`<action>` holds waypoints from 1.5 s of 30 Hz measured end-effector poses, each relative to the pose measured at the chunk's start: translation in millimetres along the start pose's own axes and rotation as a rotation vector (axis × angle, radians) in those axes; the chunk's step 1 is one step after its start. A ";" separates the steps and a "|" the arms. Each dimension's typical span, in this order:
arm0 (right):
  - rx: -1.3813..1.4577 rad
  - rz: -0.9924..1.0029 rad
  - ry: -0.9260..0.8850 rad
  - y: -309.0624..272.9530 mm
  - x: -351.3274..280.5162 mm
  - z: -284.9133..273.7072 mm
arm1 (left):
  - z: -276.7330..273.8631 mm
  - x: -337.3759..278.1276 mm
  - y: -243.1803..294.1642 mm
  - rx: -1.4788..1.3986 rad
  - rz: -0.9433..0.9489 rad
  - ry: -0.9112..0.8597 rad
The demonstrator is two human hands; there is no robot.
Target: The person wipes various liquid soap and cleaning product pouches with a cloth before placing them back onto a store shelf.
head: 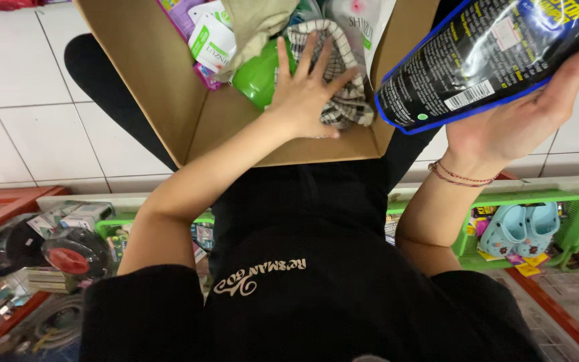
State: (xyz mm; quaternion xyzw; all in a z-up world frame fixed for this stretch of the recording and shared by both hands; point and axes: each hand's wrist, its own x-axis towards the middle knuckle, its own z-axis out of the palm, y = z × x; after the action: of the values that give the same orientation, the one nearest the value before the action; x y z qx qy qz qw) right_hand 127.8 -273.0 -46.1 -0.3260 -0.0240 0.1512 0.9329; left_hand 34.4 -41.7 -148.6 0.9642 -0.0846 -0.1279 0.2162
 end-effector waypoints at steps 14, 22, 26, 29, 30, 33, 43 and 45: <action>-0.260 0.081 -0.143 62.1 -29.7 -2.4 | -75.8 -27.7 29.2 -0.730 0.114 0.832; 0.061 0.349 -0.067 70.7 -14.0 23.7 | -93.2 -18.9 54.0 -0.177 0.311 0.960; -0.075 0.377 -0.186 57.7 -4.1 34.4 | -88.2 -27.8 25.3 -0.011 0.487 0.832; 0.098 0.408 -0.170 71.4 -7.7 42.7 | -104.1 -25.4 23.9 -0.224 0.334 0.974; 0.116 0.411 -0.180 77.3 -9.1 44.1 | -110.0 -25.0 31.5 -0.261 0.284 1.035; 0.086 0.405 -0.189 85.2 -11.6 45.5 | -119.6 -39.5 50.7 -0.166 0.343 0.882; 0.185 0.281 0.010 47.3 4.8 69.0 | -56.9 -77.0 9.3 -0.032 0.533 0.723; 0.238 0.240 0.070 36.6 8.2 69.3 | -44.7 -82.9 -1.7 -0.282 0.312 0.311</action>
State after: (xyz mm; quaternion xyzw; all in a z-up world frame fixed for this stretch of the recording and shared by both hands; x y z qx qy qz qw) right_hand 115.9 -201.7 -14.5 -0.2189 0.0656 0.2519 0.9404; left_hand -31.7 -4.4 -92.9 0.9078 -0.1795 0.0465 0.3763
